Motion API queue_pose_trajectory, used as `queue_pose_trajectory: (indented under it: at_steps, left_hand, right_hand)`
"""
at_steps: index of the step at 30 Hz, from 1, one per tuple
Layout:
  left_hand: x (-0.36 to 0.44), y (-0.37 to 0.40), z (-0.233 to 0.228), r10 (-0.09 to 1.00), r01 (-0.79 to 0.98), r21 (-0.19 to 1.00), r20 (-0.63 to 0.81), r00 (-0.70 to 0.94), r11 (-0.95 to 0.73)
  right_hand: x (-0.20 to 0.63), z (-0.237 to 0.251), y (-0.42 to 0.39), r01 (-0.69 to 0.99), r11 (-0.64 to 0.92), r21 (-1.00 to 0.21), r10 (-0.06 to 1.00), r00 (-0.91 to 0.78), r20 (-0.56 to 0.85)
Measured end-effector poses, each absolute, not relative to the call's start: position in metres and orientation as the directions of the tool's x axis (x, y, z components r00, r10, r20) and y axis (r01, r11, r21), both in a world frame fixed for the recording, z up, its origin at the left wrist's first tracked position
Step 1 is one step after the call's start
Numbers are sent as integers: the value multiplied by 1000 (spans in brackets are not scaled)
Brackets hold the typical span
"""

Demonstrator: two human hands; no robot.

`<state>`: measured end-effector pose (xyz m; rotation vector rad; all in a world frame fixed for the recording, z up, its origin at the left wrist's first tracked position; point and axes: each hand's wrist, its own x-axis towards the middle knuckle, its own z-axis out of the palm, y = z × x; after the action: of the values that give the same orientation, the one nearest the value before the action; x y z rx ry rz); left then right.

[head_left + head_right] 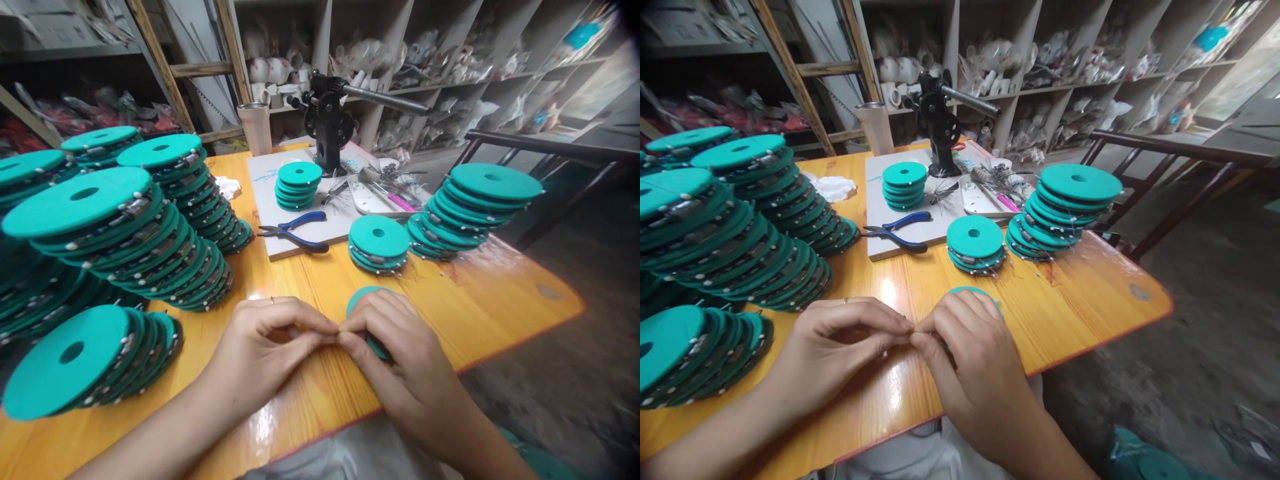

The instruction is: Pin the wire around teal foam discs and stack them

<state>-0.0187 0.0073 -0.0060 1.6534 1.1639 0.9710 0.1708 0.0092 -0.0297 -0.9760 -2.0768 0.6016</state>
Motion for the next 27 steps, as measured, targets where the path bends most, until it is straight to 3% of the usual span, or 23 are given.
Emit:
queue_pose_trajectory:
  at_steps: [6, 10, 22, 27]
  left_hand:
    - [-21, 9, -5, 910, 366, 843, 304, 281, -395]
    - [-21, 8, -4, 886, 385, 806, 349, 306, -450]
    - [-19, 7, -5, 944, 316, 899, 238, 228, -303]
    - [-10, 4, -11, 963, 242, 968, 4, 268, -71]
  right_hand:
    - [169, -28, 11, 379, 614, -692, 783, -405, 473]
    - [171, -27, 11, 350, 632, -691, 762, -446, 470]
    - [171, -29, 10, 321, 640, -698, 759, -403, 511]
    - [172, -31, 9, 296, 618, -728, 780, -348, 520]
